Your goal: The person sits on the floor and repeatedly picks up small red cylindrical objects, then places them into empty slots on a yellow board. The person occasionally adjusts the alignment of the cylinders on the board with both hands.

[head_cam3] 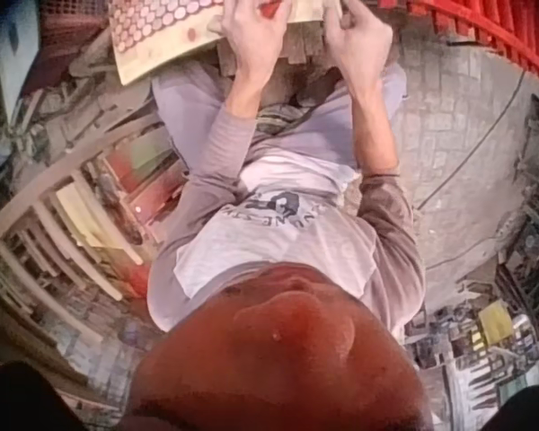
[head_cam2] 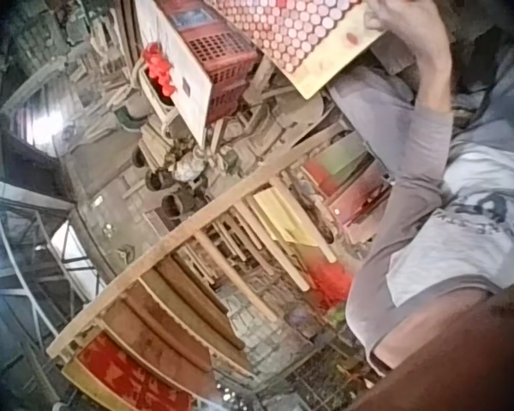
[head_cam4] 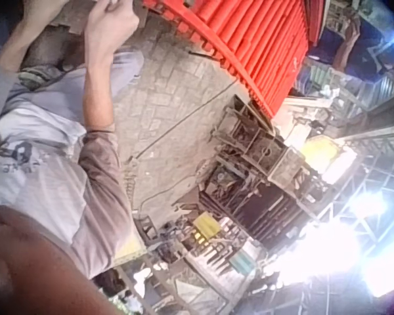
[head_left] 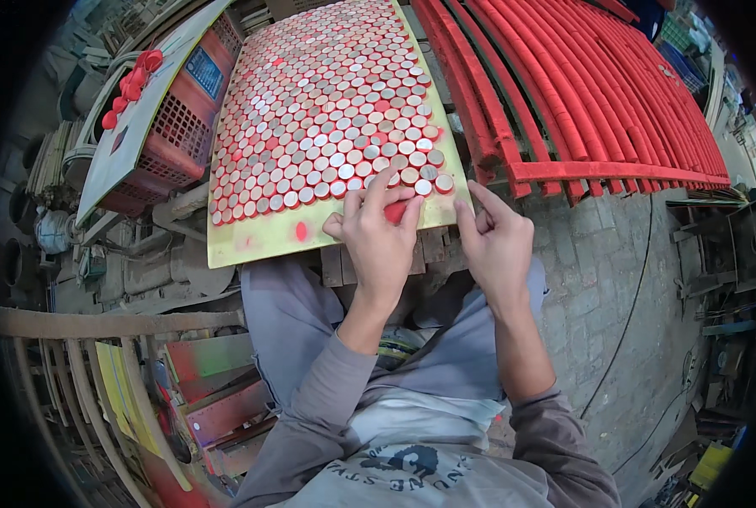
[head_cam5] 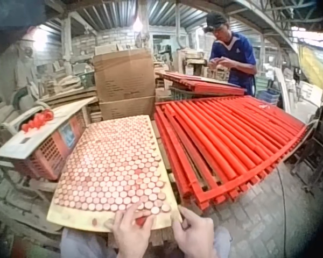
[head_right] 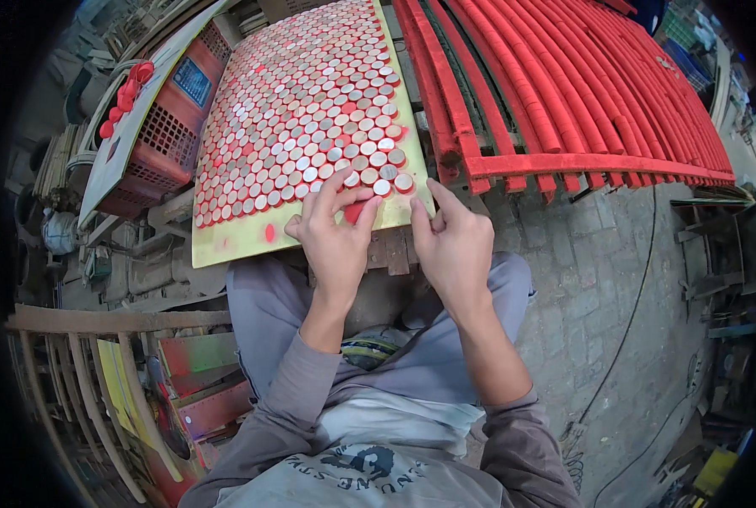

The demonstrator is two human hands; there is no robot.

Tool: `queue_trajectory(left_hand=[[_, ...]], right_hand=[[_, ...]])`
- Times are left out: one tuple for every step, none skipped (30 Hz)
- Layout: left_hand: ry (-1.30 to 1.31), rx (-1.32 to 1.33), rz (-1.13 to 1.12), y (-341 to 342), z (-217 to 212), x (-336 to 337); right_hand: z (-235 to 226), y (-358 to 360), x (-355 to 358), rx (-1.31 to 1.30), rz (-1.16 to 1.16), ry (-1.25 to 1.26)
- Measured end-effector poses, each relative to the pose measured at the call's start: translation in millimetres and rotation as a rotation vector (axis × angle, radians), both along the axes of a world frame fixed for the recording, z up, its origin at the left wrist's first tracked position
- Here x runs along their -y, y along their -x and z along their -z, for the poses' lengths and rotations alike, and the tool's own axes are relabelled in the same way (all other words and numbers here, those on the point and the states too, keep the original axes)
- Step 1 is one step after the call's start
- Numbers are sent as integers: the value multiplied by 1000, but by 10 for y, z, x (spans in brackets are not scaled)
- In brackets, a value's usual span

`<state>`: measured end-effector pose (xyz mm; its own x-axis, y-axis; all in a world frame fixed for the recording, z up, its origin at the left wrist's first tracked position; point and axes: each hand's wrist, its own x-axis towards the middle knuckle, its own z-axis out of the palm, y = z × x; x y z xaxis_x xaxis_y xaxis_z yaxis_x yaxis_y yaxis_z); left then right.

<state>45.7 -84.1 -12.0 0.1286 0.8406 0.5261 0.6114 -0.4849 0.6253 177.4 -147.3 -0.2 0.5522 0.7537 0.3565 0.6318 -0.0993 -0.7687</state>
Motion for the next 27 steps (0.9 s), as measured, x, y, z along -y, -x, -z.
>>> queue_trajectory(left_hand=[[-9, 6, 6, 3, -1, -4], [-19, 12, 13, 5, -1, -9], [-19, 12, 18, 5, 3, -15], [-20, 12, 23, 5, 16, -24], [-21, 13, 29, 5, 25, -31], [3, 5, 29, 10, 20, -25], [26, -4, 29, 21, 0, -6], [50, -13, 30, 29, -11, 0], [42, -12, 31, 34, -11, -9], [36, -11, 33, 38, -2, -12], [30, -9, 35, 43, 6, -16], [29, -7, 35, 48, 13, -21], [28, -6, 35, 52, 17, -22], [27, -5, 36, 56, 22, -23], [23, -2, 38, 57, 28, -24], [17, 2, 41, 54, 28, -30], [10, 6, 43, 50, 25, -36], [8, 9, 48, 47, 18, -42], [9, 11, 50, 47, 20, -45], [9, 14, 52, 48, 23, -45], [10, 14, 46, 48, 34, -42], [9, 14, 41, 42, 44, -43], [8, 15, 36, 39, 49, -44], [12, 16, 34, 41, 44, -43], [15, 17, 34, 42, 40, -41], [18, 18, 33, 40, 37, -38], [18, 20, 28, 31, 38, -38]], right_hand=[[-10, -5, -42, 21, -3, 58], [-14, -4, -60, 35, -4, 66], [-13, -5, -75, 49, -5, 74], [-2, -5, -91, 63, -7, 81], [25, -1, -99, 47, -14, 53], [64, 6, -98, 31, -20, 25], [82, 11, -95, 13, -27, -3], [81, 5, -90, -8, -36, 8], [80, -5, -84, -29, -44, 19], [80, -7, -81, -49, -52, 32], [59, 3, -88, -47, -31, 33], [23, 15, -98, -45, -10, 35], [0, 22, -105, -43, 12, 37], [6, 19, -115, -35, 4, 35], [23, 11, -128, -27, -3, 34], [32, 7, -138, -18, -11, 30], [35, 14, -141, -16, -7, 28], [37, 24, -144, -15, -4, 26], [42, 33, -144, -14, -3, 26], [39, 36, -144, -14, -7, 25], [32, 38, -146, -15, -11, 23], [18, 37, -149, -15, -15, 21], [3, 38, -150, -14, -13, 29], [-12, 42, -152, -13, -11, 36], [-19, 40, -150, -13, -8, 44], [-14, 33, -149, -9, -5, 43], [-1, 23, -150, -5, -2, 42]])
